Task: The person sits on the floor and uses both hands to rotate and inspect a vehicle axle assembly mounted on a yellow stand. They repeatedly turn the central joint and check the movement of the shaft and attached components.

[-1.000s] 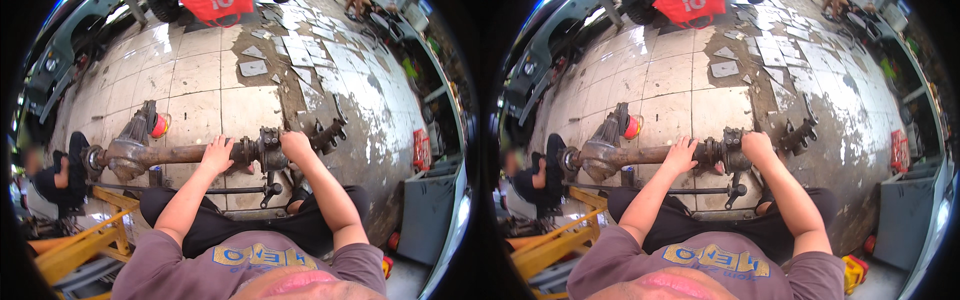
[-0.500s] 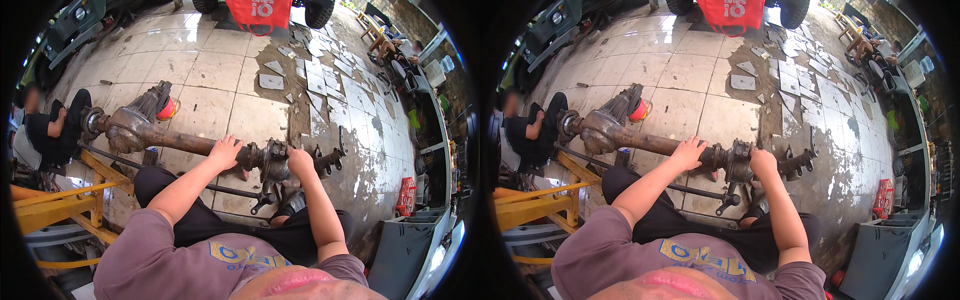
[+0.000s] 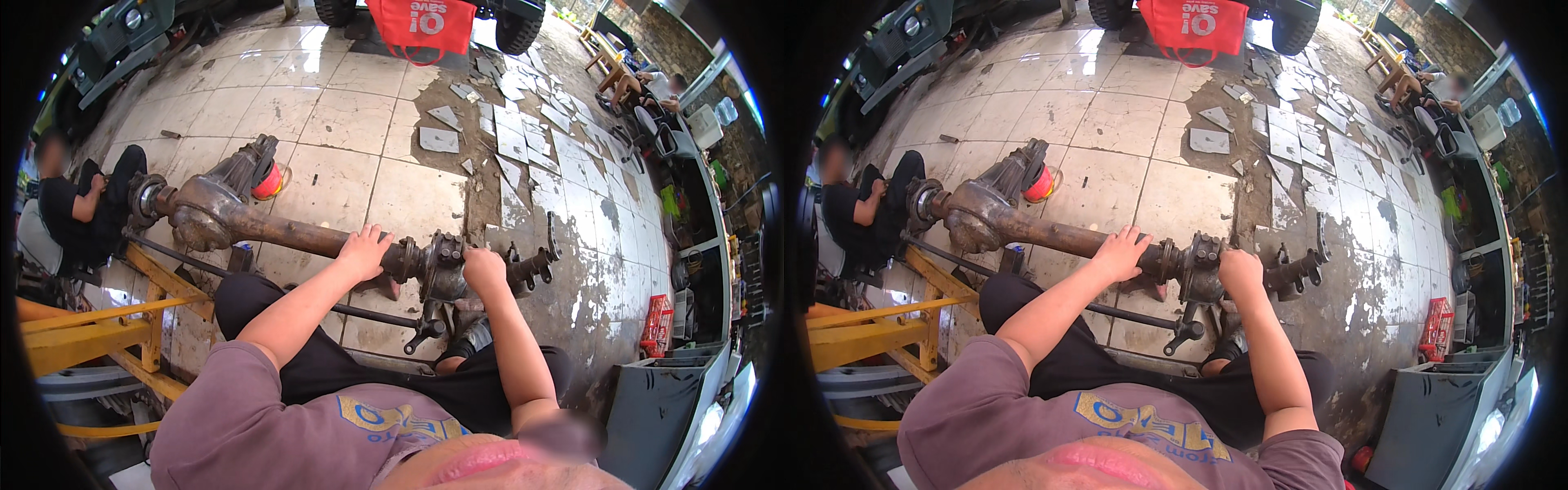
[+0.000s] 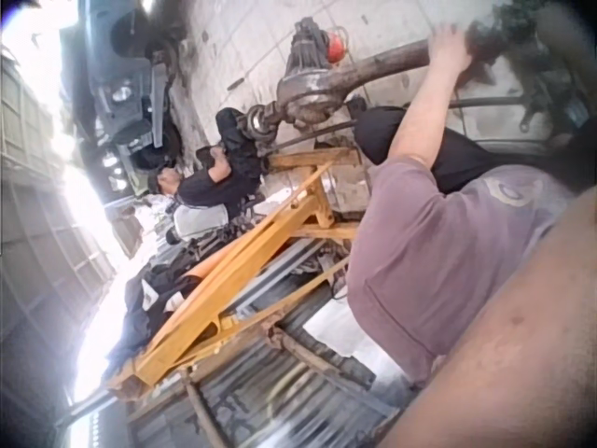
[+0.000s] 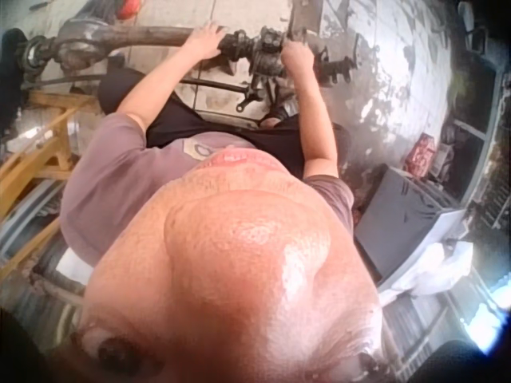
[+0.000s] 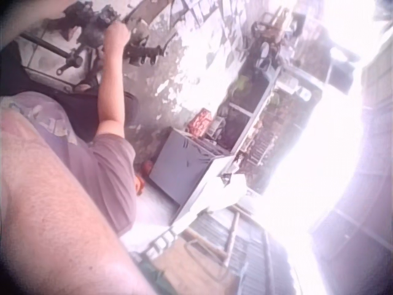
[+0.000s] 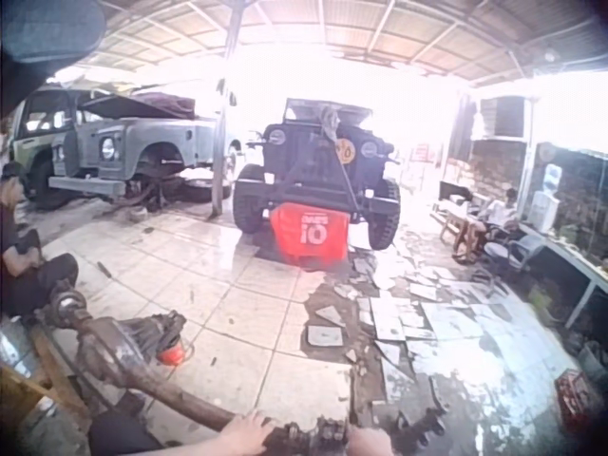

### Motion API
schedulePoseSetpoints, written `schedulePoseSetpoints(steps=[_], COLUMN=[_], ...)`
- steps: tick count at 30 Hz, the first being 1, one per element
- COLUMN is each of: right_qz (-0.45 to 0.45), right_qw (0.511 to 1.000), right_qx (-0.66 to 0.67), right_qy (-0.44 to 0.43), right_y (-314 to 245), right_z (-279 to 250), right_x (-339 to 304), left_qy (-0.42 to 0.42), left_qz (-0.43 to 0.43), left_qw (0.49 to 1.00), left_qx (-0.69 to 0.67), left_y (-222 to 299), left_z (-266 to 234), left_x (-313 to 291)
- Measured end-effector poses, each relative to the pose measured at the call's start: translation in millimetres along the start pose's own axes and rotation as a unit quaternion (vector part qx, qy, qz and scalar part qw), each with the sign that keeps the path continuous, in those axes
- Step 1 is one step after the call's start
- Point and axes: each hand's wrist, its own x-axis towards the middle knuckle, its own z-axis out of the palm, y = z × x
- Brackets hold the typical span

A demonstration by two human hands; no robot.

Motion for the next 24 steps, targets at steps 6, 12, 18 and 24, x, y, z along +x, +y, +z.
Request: schedulePoseSetpoints(steps=[6,12,18,24], right_qz=[-0.001,0.021,0.0,0.008], right_qw=[1.0,0.996,0.986,0.996], right_qx=[0.01,0.073,0.072,0.066], right_qy=[-0.008,0.046,0.151,0.067], right_y=[9.1,4.4,3.8,4.5], right_z=[10.0,16.2,28.7,24.7], right_x=[6.5,3.7,2.4,2.8], left_qy=[0.013,0.004,0.007,0.007], left_qz=[0.005,0.002,0.009,0.004], left_qw=[1.0,1.0,1.0,1.0], left_qx=[0.008,0.009,0.009,0.009], left_y=[-0.2,0.0,-0.2,-0.3], left_z=[2.6,-1.8,-0.5,-0.3], left_x=[-1.2,-1.8,1.7,0.7])
